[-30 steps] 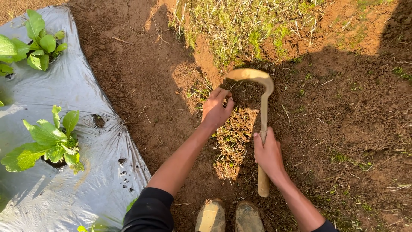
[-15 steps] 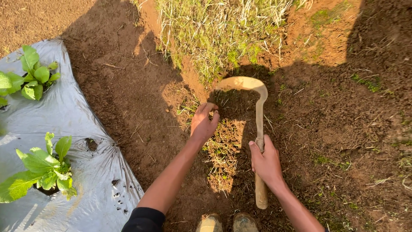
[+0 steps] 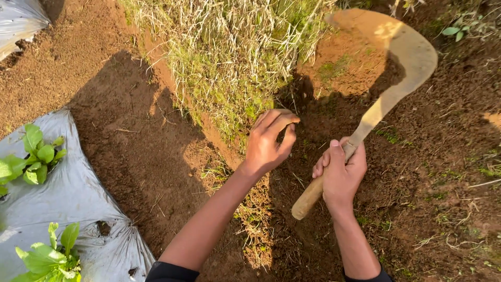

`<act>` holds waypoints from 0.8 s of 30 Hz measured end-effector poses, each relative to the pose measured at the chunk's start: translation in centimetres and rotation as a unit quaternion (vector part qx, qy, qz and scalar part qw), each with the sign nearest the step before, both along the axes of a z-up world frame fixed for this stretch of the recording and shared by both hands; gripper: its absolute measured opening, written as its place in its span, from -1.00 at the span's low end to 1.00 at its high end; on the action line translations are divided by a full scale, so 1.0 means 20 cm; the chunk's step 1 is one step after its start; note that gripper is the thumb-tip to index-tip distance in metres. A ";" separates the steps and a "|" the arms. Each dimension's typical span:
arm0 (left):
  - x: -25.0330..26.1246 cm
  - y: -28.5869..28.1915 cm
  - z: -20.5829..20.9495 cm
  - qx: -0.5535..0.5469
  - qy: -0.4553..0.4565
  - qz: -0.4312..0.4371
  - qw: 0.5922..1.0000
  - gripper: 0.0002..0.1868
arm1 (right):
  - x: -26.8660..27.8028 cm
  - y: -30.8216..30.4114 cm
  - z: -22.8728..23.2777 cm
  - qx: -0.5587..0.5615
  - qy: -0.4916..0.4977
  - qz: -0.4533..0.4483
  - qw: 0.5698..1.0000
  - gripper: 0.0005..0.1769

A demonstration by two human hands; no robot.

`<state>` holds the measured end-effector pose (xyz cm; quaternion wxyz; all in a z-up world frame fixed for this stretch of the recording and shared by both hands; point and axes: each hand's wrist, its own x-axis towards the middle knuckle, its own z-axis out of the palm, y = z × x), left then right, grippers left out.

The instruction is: The person uses a sickle to cut and remove weeds from the soil in a garden. They repeatedly strike the ground with the tool to clear the vegetation near a plastic-covered crop bed.

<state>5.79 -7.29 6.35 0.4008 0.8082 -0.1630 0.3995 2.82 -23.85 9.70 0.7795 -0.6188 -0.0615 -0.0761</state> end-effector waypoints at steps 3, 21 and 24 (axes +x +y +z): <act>0.23 -0.12 0.13 0.007 -0.075 -0.033 0.997 -0.76 | 0.10 -0.04 0.09 0.043 -0.021 -0.052 0.997 -0.92; 1.12 -0.60 1.17 0.529 0.103 0.137 0.831 -0.36 | 0.32 -0.41 0.69 0.050 0.268 -0.108 0.956 -0.89; 1.16 -0.54 1.33 0.576 0.211 0.204 0.762 -0.22 | 0.34 -0.40 0.65 0.063 0.265 -0.118 0.955 -0.84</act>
